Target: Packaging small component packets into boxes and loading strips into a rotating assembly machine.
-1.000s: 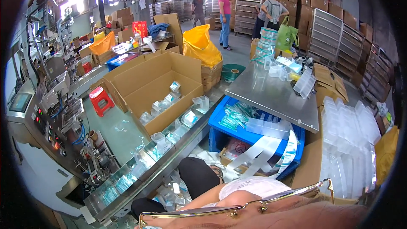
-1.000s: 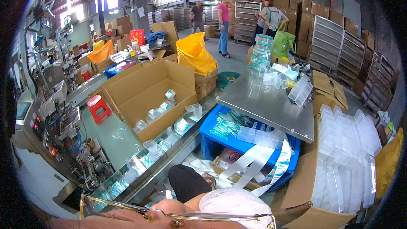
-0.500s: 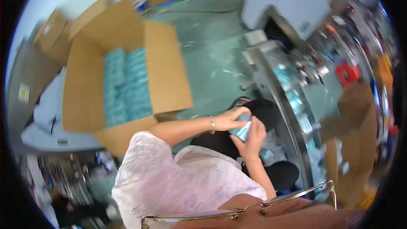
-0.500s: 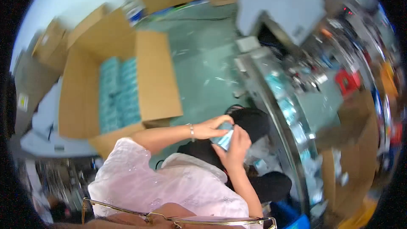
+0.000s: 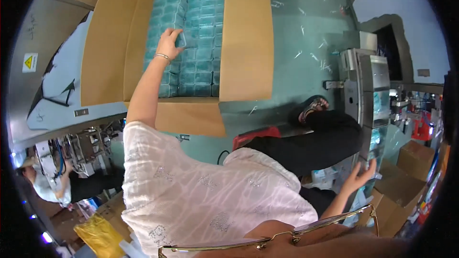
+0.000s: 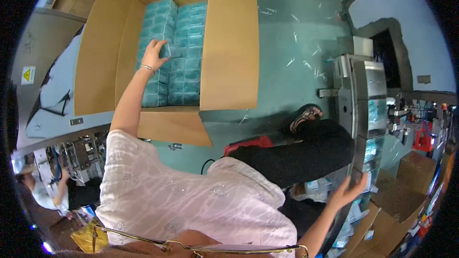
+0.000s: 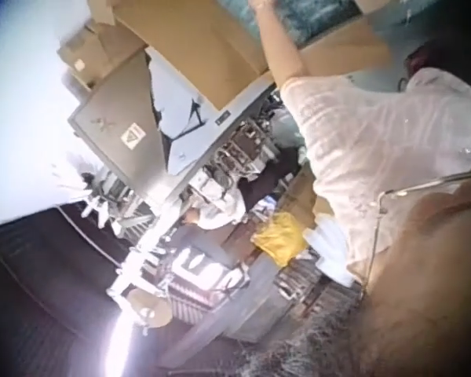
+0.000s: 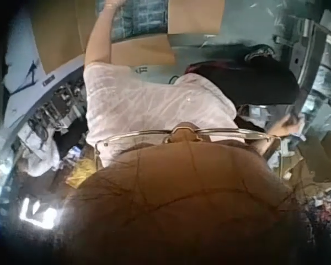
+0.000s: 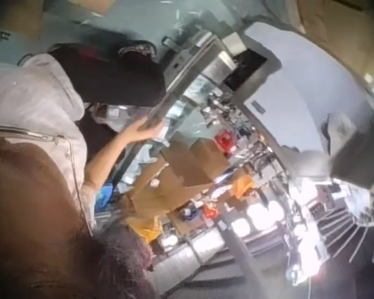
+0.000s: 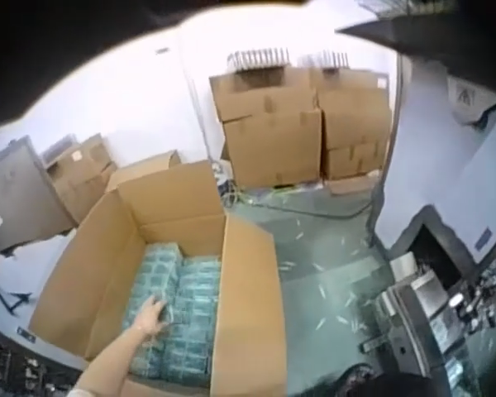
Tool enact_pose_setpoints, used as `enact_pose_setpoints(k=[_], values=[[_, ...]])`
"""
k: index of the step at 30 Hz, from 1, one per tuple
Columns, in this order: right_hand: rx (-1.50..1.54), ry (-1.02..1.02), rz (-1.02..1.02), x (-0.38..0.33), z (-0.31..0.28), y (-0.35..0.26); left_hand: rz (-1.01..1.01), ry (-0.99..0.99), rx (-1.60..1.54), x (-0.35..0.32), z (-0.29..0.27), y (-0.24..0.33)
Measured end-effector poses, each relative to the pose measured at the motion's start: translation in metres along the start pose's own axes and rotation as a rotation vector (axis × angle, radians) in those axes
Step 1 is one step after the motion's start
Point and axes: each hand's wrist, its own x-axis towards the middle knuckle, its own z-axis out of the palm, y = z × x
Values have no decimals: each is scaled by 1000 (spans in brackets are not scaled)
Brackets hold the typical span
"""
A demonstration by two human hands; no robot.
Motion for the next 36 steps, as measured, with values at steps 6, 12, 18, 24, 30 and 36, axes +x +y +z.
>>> enact_pose_setpoints(k=[6,12,18,24,30,36], values=[[-334,-59,23,-25,-47,54,-220,-435,567,11,44,-71],[-744,-18,243,-76,-133,91,-262,-479,461,14,57,-9],[-655,256,579,-158,-160,122,-417,-463,233,63,43,-116],[-787,559,866,-309,-262,159,362,236,-308,96,4,247],[-772,677,1014,-341,-301,290,1336,74,-434,-56,-4,564],[-931,559,1379,-369,-320,418,1994,-516,-548,-257,41,762]])
